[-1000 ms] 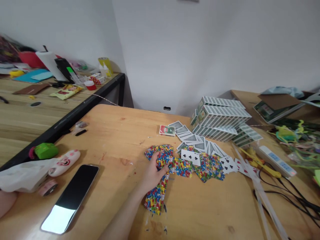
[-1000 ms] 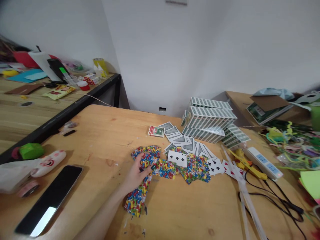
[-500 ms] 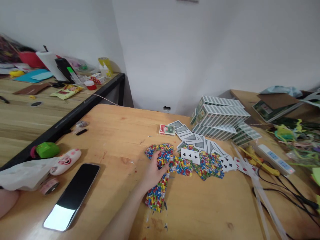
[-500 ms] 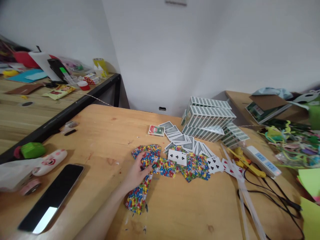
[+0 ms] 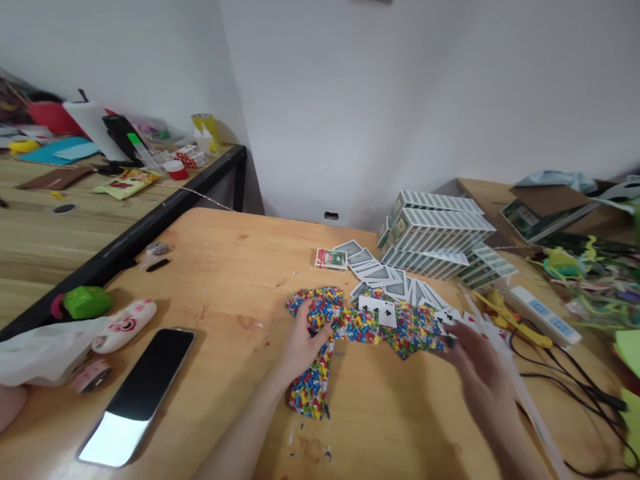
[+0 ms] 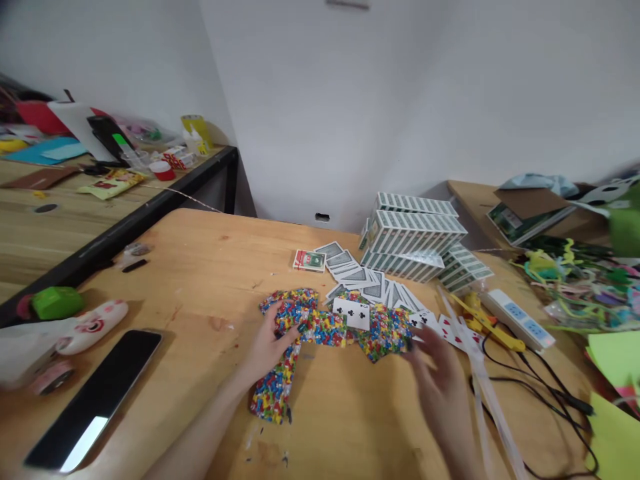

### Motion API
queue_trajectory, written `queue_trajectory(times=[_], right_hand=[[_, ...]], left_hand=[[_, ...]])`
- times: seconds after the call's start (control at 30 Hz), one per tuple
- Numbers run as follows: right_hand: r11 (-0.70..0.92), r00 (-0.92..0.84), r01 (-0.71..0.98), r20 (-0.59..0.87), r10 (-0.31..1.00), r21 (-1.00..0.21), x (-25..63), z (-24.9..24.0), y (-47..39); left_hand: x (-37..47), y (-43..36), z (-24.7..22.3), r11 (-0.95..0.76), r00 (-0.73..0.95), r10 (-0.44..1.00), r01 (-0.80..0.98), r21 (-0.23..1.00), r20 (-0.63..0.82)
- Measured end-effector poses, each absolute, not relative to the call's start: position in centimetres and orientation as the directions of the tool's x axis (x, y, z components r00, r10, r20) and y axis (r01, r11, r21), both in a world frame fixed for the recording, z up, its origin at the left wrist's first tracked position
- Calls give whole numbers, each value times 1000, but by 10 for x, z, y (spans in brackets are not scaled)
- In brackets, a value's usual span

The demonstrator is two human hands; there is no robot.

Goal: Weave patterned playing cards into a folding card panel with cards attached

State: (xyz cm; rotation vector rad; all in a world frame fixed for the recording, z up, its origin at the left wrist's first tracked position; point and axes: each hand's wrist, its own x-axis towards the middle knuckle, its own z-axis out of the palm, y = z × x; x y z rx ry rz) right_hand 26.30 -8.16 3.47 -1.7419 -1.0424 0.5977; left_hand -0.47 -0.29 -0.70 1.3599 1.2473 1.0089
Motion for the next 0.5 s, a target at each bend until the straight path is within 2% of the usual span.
queue_trajectory(times=[0.07, 0.13, 0.33, 0.4, 0.5], right_hand=[[-185, 341, 40, -160, 926, -982, 224, 28, -49], [-283, 176, -98, -296, 939, -954, 192, 20, -29], [-320, -33, -105, -318, 948, -942, 160, 5, -20], [-326, -79, -118, -318, 945, -938, 161, 2, -22], [-289, -61, -67, -285, 957, -955, 159, -3, -24]], left_hand=[[-5, -2, -8, 46, 110, 992, 168, 985, -65], [-7, -1, -9, 71, 105, 990, 162, 984, -89], [-15, 5, -8, 101, 73, 991, 131, 986, -111], [-17, 6, -5, 116, 99, 988, 67, 991, -122], [-16, 5, 0, 241, 196, 954, -48, 969, -228]])
